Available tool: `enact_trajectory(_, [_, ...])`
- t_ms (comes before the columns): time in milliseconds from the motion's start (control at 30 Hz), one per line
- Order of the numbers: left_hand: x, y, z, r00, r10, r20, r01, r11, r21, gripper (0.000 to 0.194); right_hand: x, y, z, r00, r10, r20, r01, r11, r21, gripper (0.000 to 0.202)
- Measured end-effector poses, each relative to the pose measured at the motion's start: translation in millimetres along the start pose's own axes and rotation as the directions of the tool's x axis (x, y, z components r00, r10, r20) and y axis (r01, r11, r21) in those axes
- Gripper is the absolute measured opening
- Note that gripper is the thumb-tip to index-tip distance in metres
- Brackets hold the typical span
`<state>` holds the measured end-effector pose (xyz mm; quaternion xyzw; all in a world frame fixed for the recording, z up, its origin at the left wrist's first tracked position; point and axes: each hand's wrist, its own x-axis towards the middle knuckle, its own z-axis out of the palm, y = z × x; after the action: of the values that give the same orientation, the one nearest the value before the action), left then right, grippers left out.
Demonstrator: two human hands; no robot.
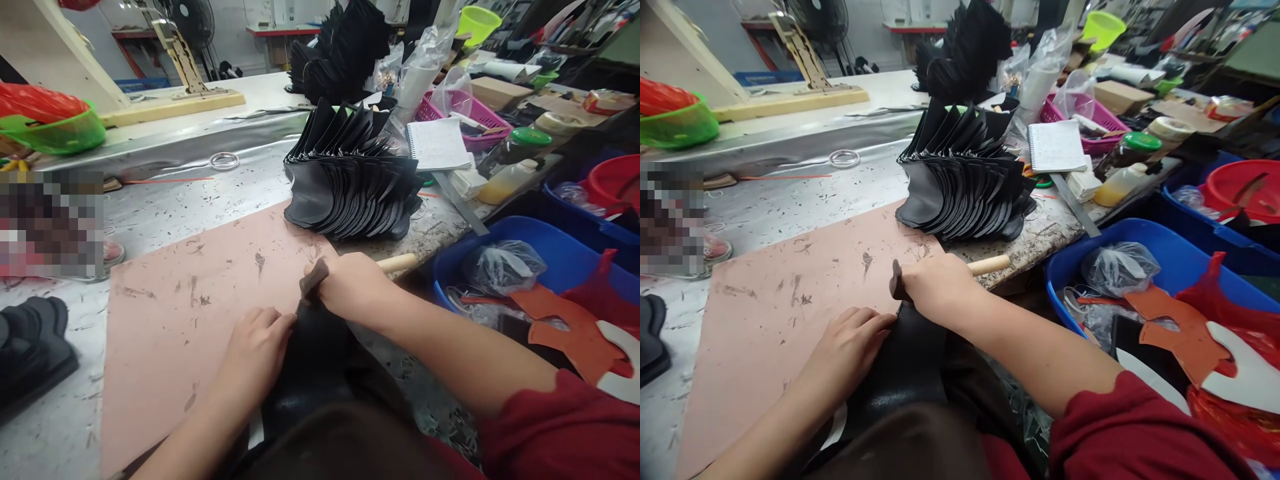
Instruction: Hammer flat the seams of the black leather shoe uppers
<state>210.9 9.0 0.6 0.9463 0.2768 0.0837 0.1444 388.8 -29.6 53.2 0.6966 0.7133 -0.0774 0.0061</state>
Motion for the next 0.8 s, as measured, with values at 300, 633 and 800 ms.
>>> enact_trajectory(300, [-8,-7,-3.1,1.000,-0.001,0.020,0.003,0.995,-0.096,0.021,-1,-9,-1,0.997,-0.077,-0.029,0.080,0.991,0.108,0.021])
enact_trajectory(633, [-23,-10,-5.5,1.000,0.008,-0.002,-0.008,0.996,-0.092,0.026,-3,-22,-3,0.991,-0.076,0.113,0.061,0.989,0.131,0.021])
enact_trajectory(800, [-29,-10,-10.7,0.998,-0.020,0.060,0.026,0.996,-0.090,0.026,-5,-28,-9,0.990,-0.101,0.101,0.085,0.985,0.151,0.022])
